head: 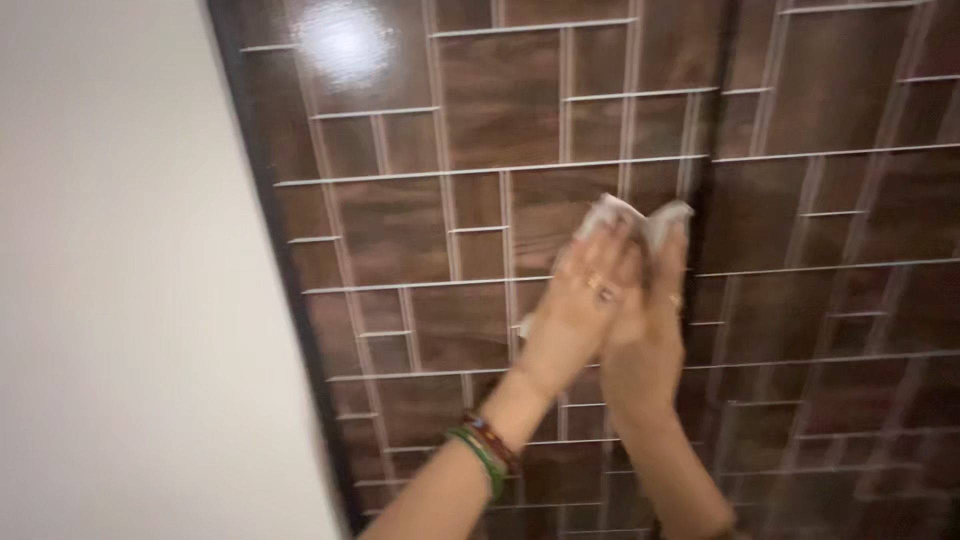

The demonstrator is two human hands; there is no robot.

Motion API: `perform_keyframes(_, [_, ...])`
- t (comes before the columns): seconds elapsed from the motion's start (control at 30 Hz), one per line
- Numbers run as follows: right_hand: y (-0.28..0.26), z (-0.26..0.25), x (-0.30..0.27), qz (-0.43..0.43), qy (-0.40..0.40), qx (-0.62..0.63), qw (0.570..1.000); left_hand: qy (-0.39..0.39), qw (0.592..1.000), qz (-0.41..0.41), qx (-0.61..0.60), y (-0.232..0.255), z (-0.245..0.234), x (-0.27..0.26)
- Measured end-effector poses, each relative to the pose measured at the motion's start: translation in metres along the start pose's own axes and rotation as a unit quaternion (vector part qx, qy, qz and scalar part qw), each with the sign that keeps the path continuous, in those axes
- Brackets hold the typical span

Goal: The person sprays a surface with a liquid from a bottle and wipes the wooden tiled panels of a wardrobe with a cloth.

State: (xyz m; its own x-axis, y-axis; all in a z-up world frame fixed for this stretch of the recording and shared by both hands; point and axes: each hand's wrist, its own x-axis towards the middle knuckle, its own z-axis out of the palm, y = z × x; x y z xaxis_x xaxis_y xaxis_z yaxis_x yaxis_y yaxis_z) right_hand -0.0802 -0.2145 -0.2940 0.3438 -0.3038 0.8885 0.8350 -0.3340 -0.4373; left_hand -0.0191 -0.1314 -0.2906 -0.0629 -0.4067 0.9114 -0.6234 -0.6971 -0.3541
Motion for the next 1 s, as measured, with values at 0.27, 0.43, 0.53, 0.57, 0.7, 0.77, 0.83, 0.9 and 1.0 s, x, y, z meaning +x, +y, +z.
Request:
perform_keyframes(0.27, [-0.008, 0.036, -0.082, 0.16, -0.038, -0.07, 0.984, -0.073, 0.995, -0.037, -0.06, 0.001, -0.03, -0.111])
perform_keyframes(0.43, [0.045, 0.065, -0.148, 0.153, -0.051, -0.036, 0.986, -0.09, 0.989, -0.095, -0.072, 0.001, -0.049, -0.184])
perform_keyframes(0.53, [0.088, 0.088, -0.187, 0.12, -0.076, -0.085, 0.986, -0.112, 0.984, -0.126, -0.051, -0.008, -0.056, -0.228])
perform_keyframes(0.57, [0.099, 0.094, -0.196, 0.05, -0.127, -0.169, 0.976, -0.123, 0.983, -0.135, -0.025, -0.012, -0.058, -0.24])
perform_keyframes(0.7, [0.101, 0.126, -0.212, -0.212, -0.171, -0.265, 0.925, -0.11, 0.981, -0.159, 0.008, -0.039, -0.074, -0.269])
perform_keyframes(0.77, [0.086, 0.142, -0.207, -0.227, -0.173, -0.255, 0.924, -0.078, 0.983, -0.166, -0.009, -0.051, -0.091, -0.271])
perform_keyframes(0.83, [0.067, 0.155, -0.194, -0.24, -0.178, -0.246, 0.922, -0.077, 0.978, -0.194, -0.029, -0.061, -0.108, -0.265])
perform_keyframes(0.9, [0.047, 0.168, -0.177, -0.286, -0.179, -0.245, 0.909, -0.077, 0.972, -0.218, -0.049, -0.069, -0.12, -0.253])
perform_keyframes(1.0, [0.021, 0.188, -0.141, -0.35, -0.153, -0.18, 0.906, -0.023, 0.972, -0.232, -0.034, -0.079, -0.131, -0.228])
